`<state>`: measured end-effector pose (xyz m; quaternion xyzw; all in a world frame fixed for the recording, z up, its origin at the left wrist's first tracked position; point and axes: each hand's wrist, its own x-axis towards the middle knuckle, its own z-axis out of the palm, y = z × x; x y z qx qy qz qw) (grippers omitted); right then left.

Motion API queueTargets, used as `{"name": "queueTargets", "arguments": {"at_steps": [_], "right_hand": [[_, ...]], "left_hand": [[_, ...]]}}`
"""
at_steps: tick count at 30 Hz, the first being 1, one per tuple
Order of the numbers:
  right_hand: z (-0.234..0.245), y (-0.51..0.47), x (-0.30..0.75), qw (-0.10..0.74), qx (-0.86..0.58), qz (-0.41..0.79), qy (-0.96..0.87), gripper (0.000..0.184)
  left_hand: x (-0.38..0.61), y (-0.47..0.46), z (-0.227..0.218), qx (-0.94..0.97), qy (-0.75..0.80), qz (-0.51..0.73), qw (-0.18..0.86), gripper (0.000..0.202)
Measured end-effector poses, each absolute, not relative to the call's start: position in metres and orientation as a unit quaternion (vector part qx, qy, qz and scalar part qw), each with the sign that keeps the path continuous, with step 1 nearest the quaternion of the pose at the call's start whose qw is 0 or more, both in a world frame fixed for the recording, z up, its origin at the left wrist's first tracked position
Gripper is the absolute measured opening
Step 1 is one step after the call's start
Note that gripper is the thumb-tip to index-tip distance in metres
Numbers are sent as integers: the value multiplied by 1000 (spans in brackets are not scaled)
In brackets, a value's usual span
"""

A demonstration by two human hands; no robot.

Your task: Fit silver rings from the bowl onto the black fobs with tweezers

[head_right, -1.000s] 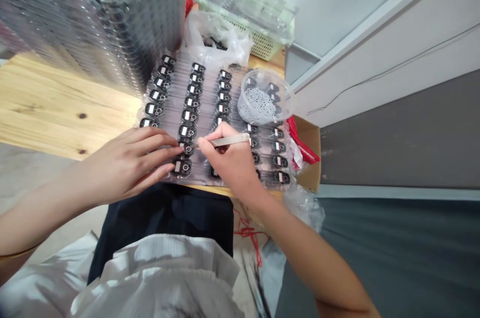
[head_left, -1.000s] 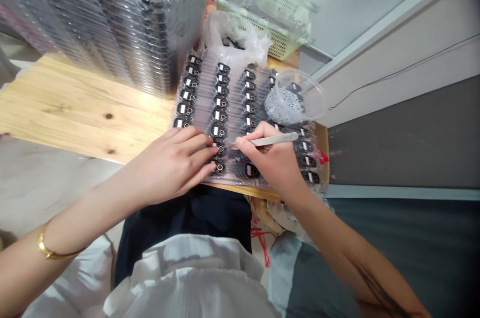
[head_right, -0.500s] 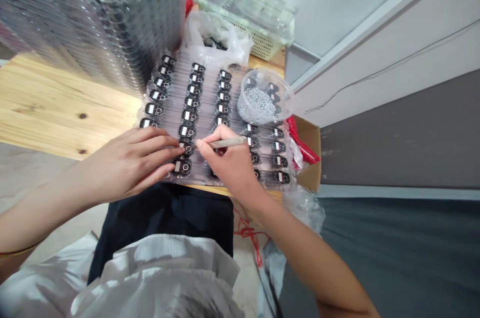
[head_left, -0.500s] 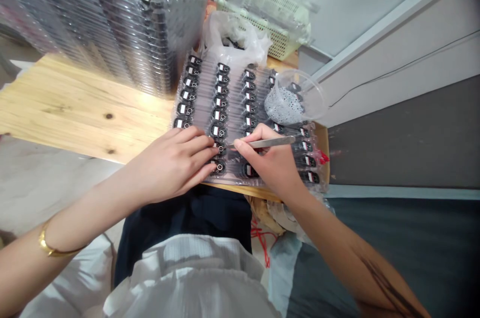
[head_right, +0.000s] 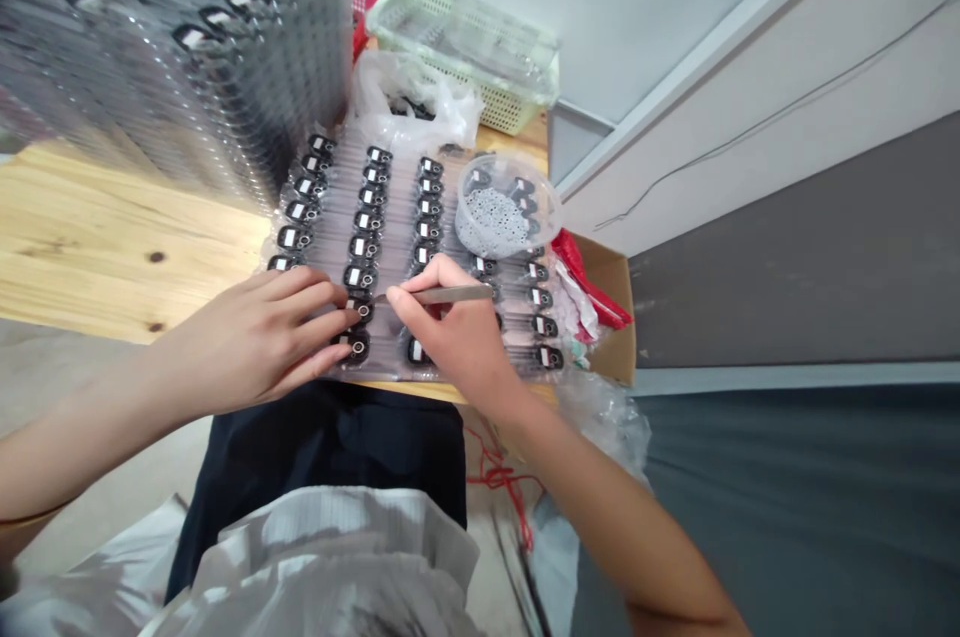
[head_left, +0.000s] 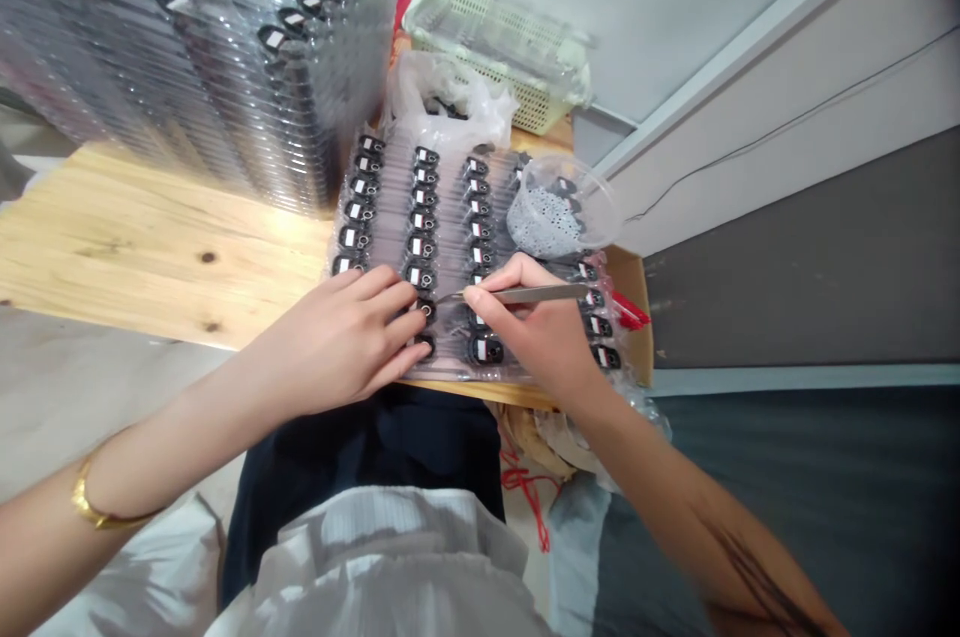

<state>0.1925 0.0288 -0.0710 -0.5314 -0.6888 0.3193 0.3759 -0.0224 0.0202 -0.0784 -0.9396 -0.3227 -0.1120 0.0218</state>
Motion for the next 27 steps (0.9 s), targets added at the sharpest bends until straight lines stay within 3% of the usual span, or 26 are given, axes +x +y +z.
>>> {"name": "queueTargets", "arguments": {"at_steps": [8, 14, 27], "right_hand": [[-28, 56, 252, 533, -568, 154, -607, 13], [-37, 95, 291, 427, -623, 123, -644, 11], [-32, 96, 280, 373, -642, 135, -656, 8]], "left_hand": [[-16, 25, -75, -948, -290, -119, 58, 31], [-15, 26, -77, -951, -279, -107, 79, 29], [-18, 23, -75, -947, -279, -145, 68, 33]]}}
